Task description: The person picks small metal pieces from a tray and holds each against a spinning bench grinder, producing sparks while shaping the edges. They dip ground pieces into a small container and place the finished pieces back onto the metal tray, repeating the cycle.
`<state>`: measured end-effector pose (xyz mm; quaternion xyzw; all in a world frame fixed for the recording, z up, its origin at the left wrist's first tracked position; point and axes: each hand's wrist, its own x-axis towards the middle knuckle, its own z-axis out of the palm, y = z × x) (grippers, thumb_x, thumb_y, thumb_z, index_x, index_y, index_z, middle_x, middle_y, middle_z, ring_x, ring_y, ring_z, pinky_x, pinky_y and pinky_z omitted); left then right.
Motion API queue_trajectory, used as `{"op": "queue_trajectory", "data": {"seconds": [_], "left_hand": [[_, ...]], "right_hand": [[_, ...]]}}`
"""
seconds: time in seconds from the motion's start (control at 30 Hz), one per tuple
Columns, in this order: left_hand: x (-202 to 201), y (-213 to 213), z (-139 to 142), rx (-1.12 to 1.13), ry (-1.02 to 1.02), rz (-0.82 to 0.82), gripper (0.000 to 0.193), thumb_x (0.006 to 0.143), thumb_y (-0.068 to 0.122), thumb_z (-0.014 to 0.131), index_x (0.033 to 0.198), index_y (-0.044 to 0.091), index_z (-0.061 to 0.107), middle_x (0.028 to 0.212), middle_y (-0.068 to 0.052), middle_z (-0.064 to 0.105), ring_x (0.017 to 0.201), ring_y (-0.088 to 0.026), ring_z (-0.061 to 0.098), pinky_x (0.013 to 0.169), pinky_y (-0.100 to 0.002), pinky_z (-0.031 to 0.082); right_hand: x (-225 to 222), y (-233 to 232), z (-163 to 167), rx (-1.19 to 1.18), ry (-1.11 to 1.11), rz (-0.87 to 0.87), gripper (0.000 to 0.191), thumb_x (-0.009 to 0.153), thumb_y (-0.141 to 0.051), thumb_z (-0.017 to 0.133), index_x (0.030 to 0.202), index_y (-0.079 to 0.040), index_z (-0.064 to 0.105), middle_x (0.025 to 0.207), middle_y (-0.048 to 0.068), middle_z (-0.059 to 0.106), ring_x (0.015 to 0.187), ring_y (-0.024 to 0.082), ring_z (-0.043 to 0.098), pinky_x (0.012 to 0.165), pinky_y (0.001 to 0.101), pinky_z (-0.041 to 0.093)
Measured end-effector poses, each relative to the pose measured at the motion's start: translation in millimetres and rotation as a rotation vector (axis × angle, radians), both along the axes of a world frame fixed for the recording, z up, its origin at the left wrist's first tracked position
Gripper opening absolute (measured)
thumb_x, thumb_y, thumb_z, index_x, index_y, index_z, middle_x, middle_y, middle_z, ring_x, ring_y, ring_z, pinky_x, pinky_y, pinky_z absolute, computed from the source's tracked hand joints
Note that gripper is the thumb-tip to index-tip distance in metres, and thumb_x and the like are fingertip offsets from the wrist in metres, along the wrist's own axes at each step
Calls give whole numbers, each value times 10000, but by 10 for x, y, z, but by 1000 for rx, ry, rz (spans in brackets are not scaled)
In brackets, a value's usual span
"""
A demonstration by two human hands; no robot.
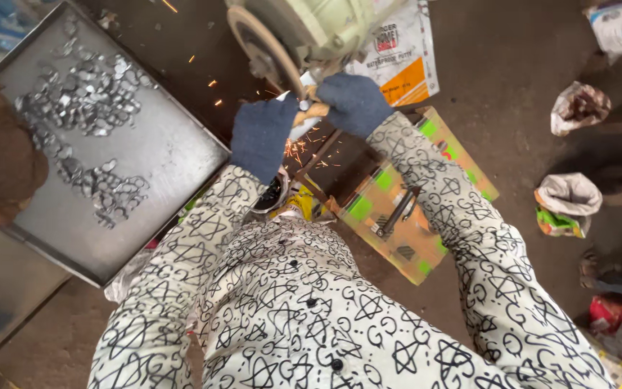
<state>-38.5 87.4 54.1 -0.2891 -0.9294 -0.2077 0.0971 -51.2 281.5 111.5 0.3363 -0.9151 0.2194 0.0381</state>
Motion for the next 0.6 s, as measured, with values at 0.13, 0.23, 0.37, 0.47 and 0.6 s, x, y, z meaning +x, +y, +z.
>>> {"op": "queue_trajectory", "data": {"seconds": [0.13,0.23,0.37,0.47,0.6], "left_hand": [[71,-112,112,164,-44,-42,271,839,252,714,1072,118,674,885,-76,665,823,-289,677,702,-443,497],[234,-326,235,141,-135,-135,288,812,256,722,1056,112,672,903,-94,684,839,-311,681,704,-454,502],[512,-983,190,443,-206,51,410,824,306,734,1121,31,670,979,-137,695,875,-321,676,741,-447,532],[360,-1792,-53,59,-39,483,465,779,345,694,1126,36,675,1044,-139,698,944,-321,648,833,-500,503],[335,-2434,-332,-287,-59,705,332,845,274,650,1120,90,686,1089,-156,684,1103,-386,568,992,-622,377]], "right_hand": [[329,-186,-180,-284,-20,-221,247,982,-180,747,1209,-105,686,960,98,650,862,253,667,728,388,545],[927,-510,-513,-1144,-549,-503,263,1037,-252,716,1202,-52,672,974,82,673,821,183,653,695,314,536],[1643,-971,-1027,-1848,-1353,-791,345,1070,-382,660,1152,-47,650,930,62,659,786,167,646,651,291,528],[1872,-1199,-1206,-1949,-1517,-776,315,1056,-331,658,1222,-64,655,940,8,658,816,137,641,702,268,532],[1861,-1379,-1108,-1659,-1405,-897,367,914,-321,691,1145,-37,669,918,33,714,797,142,677,661,287,561]]}}
